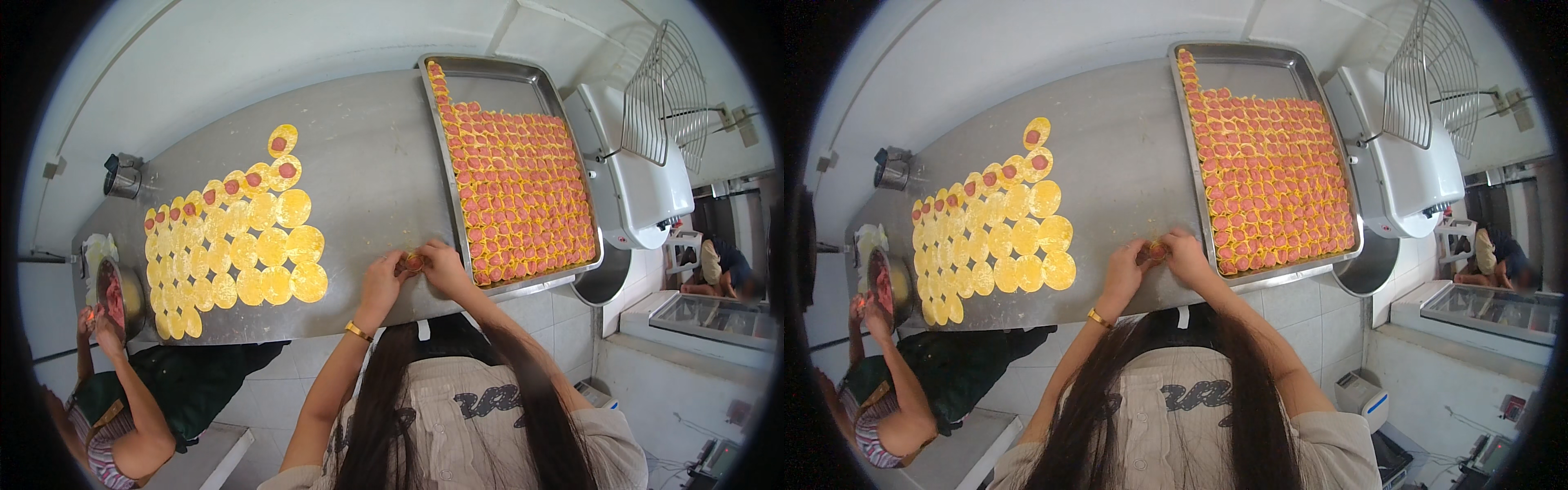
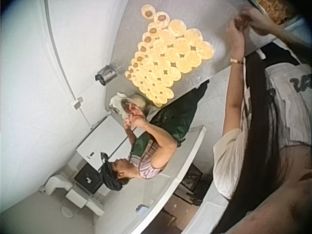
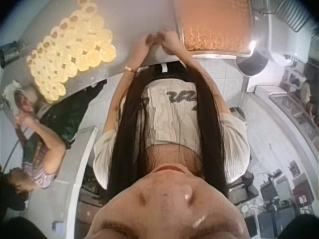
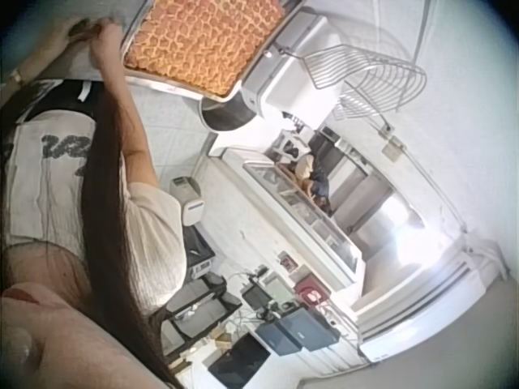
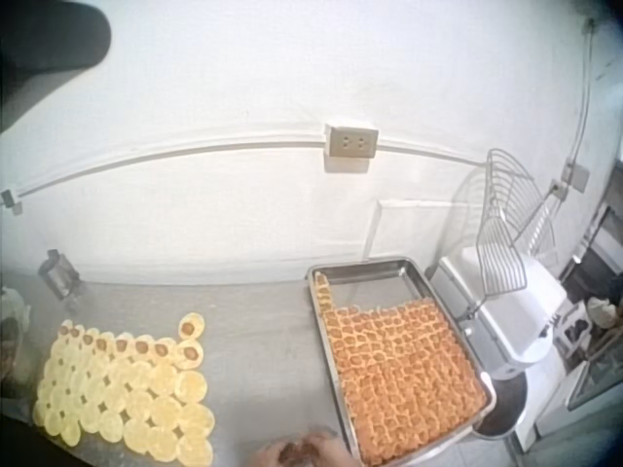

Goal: The person places small red filling onto round yellow dough discs, folds them into half-moon shapes, and arranges them on a metal tray. Another person works alongside, preparing additional dough discs.

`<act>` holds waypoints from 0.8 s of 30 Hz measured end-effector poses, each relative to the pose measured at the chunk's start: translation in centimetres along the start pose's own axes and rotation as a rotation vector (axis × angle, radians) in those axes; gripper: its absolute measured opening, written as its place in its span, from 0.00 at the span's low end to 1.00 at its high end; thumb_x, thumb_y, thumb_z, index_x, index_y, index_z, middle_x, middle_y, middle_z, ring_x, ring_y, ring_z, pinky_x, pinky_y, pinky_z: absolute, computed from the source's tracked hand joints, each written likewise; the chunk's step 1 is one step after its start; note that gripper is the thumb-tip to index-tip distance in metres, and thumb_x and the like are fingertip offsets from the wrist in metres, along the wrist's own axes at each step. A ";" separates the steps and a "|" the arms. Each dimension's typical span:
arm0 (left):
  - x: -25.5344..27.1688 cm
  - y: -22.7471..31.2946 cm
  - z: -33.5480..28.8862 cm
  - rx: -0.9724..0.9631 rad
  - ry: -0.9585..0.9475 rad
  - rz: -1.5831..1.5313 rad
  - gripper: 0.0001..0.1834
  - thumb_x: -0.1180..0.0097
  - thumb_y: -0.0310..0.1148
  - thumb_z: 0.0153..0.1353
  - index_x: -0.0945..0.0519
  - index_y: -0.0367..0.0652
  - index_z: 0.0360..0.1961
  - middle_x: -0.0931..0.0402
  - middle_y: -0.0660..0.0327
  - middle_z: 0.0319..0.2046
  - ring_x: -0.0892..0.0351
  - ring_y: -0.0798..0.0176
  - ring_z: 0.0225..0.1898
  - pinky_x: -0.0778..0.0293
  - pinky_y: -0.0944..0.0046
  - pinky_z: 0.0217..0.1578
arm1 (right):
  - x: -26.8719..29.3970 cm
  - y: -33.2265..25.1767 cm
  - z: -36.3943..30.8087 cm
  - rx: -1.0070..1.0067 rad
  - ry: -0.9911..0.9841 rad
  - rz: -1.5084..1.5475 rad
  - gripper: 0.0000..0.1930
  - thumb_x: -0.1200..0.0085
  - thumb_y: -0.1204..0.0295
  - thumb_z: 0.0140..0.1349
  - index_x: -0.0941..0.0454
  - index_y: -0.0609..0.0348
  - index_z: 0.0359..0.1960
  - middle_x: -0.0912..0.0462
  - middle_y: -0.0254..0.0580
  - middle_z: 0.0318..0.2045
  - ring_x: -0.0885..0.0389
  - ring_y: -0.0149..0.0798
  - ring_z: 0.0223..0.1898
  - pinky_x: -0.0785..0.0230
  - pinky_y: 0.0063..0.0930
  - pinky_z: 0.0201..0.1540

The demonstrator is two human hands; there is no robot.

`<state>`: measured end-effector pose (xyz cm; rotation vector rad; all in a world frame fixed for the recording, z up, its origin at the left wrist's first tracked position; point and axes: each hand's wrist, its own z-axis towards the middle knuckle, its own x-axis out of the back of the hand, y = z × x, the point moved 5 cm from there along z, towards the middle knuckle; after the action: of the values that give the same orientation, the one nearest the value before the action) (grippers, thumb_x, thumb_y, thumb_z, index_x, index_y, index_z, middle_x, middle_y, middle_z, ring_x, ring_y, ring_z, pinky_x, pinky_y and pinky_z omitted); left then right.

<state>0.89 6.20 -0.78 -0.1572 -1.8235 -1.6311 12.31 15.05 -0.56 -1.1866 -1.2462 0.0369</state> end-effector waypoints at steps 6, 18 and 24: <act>-0.5 -0.5 -0.1 0.069 -0.072 -0.012 0.14 0.34 0.28 0.48 0.24 0.39 0.36 0.21 0.53 0.29 0.21 0.51 0.31 0.27 0.56 0.32 | 1.2 -1.1 0.1 0.194 0.275 0.044 0.15 0.46 0.83 0.45 0.21 0.59 0.38 0.23 0.47 0.31 0.22 0.54 0.36 0.29 0.40 0.38; -0.6 -0.5 0.3 0.081 -0.059 0.025 0.12 0.36 0.31 0.49 0.24 0.42 0.35 0.21 0.54 0.28 0.21 0.50 0.32 0.27 0.54 0.32 | 1.7 -1.5 0.0 0.178 0.205 0.038 0.16 0.48 0.84 0.45 0.23 0.62 0.39 0.26 0.52 0.36 0.25 0.57 0.40 0.30 0.45 0.40; 0.1 0.3 0.8 0.007 -0.047 0.133 0.10 0.37 0.33 0.52 0.23 0.43 0.34 0.21 0.54 0.25 0.21 0.50 0.29 0.27 0.54 0.31 | 0.2 -0.8 0.5 0.062 -0.003 0.027 0.21 0.49 0.84 0.47 0.24 0.58 0.45 0.26 0.50 0.39 0.26 0.55 0.44 0.30 0.43 0.45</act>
<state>0.67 6.94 -0.43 -0.3100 -1.8139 -1.5398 11.62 15.12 0.10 -1.1496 -1.2234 0.0967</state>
